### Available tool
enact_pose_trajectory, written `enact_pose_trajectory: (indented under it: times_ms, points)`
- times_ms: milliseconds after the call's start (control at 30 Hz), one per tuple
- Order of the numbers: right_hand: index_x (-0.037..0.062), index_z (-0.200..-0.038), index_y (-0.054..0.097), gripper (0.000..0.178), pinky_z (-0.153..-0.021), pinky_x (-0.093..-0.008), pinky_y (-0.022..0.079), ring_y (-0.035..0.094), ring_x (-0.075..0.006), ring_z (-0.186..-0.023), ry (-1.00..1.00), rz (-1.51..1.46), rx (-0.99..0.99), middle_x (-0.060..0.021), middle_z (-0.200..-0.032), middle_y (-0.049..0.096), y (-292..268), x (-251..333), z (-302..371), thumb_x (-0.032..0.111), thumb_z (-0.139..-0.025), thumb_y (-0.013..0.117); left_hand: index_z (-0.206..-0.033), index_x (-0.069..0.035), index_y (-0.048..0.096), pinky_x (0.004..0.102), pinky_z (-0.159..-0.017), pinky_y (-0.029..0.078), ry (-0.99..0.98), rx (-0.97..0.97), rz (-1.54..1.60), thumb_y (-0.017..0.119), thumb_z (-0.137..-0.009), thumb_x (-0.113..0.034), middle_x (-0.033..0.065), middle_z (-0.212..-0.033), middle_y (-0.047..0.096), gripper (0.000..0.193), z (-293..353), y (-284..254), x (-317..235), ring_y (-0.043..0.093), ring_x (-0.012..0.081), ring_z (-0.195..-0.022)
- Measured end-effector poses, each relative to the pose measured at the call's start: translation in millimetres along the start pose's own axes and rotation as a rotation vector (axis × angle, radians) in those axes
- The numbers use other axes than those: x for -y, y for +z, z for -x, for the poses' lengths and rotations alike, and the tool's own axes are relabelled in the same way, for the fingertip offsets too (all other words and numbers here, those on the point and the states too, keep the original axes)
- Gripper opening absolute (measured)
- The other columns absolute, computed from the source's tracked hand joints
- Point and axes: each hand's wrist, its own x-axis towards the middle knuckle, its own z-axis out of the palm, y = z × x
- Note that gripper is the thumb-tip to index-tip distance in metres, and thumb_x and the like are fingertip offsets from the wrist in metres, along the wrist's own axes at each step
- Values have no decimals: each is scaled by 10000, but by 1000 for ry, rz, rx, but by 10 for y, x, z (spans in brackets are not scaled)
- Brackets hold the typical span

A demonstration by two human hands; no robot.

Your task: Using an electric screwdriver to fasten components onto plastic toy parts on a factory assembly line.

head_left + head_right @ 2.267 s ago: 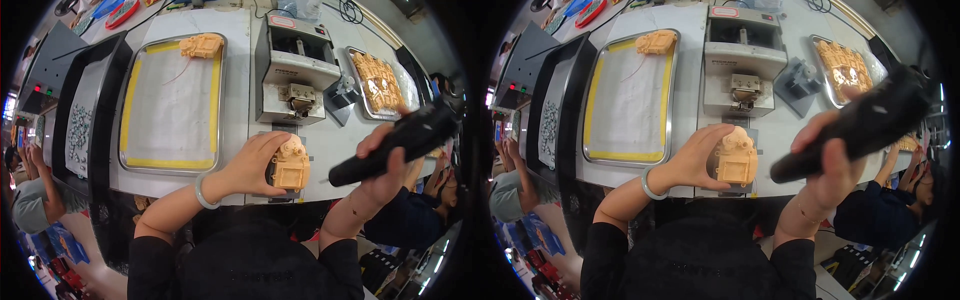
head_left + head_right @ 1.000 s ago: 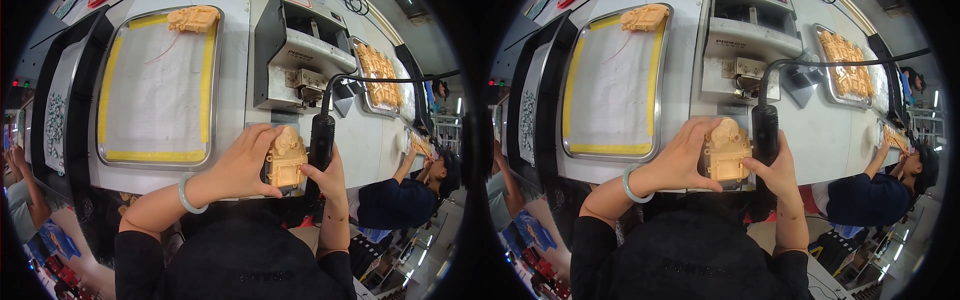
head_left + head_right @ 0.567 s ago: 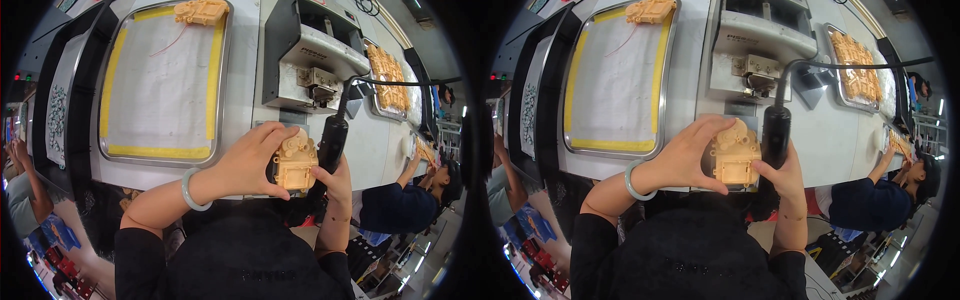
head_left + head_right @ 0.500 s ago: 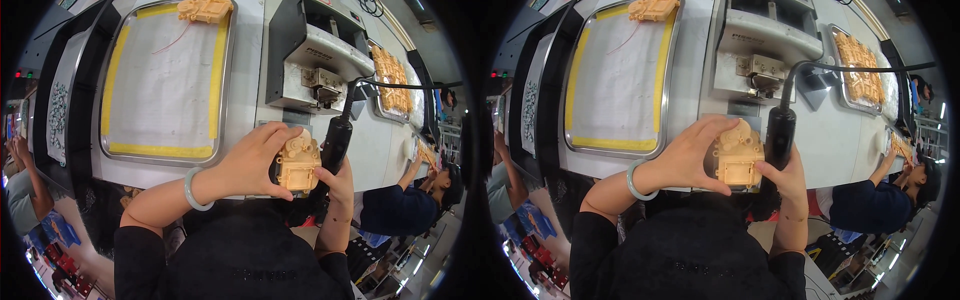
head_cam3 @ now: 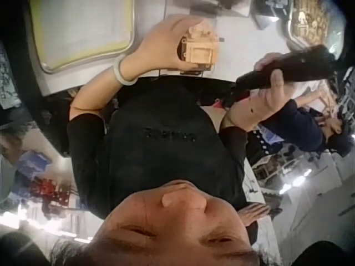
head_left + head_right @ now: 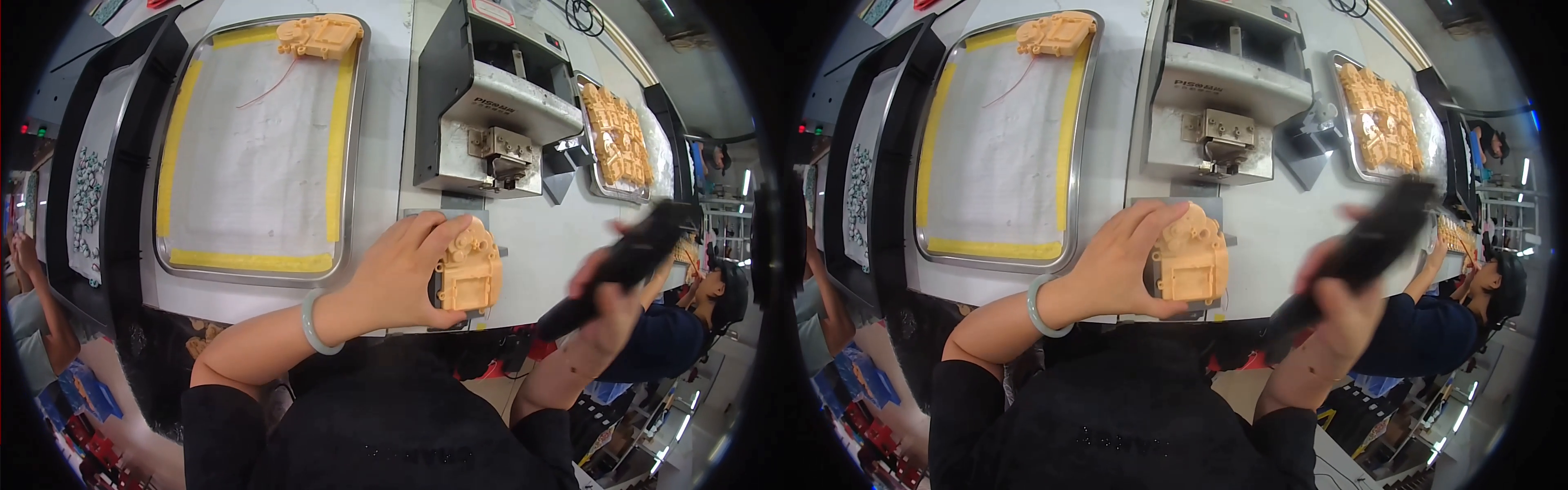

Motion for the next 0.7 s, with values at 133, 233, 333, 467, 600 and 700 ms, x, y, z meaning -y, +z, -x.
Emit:
enact_pose_trajectory:
  times_ms: [133,233,333,467,600,700]
  points:
    - [21,-1298,241,921,-543,-250,384,435,-110,-553,-380,-128,-168,-31,-690,463,216,351,-438,628,-693,579,-1268,-98,338,382,-867,384,13,-24,-5,770,-492,-351,128,-1094,427,924,-7,4,4,450,303,-1011]
    - [88,-1281,282,869,-533,-261,397,454,-123,-533,-503,-146,-206,-58,-667,498,494,212,-795,727,-711,430,-1277,-87,328,392,-883,369,6,31,29,777,-499,-356,140,-1140,427,938,-3,-26,38,451,311,-1023]
    - [87,-1273,284,862,-515,-257,407,482,-139,-518,-649,-92,-279,-81,-645,517,618,137,-971,739,-719,390,-1276,-84,328,392,-882,369,5,53,56,785,-495,-345,139,-1136,434,942,-32,-52,32,450,313,-1024]
    - [91,-1282,272,885,-523,-258,409,488,-145,-524,-586,40,-257,-81,-650,511,715,44,-1054,749,-705,395,-1275,-81,329,392,-883,369,15,57,89,787,-499,-333,138,-1125,446,936,-29,-87,34,453,315,-1022]
    - [97,-1313,224,931,-525,-266,406,489,-151,-525,-782,-239,265,-74,-647,493,621,20,-1193,760,-685,404,-1270,-70,326,392,-886,367,-4,62,116,793,-496,-320,138,-1125,451,937,-42,-89,30,454,319,-1022]
    - [82,-1324,197,968,-521,-271,402,485,-150,-517,-783,-241,354,-71,-643,484,650,-27,-1189,769,-673,401,-1261,-58,325,391,-881,371,-18,15,136,801,-488,-309,139,-1121,456,943,-36,-45,59,454,324,-1024]
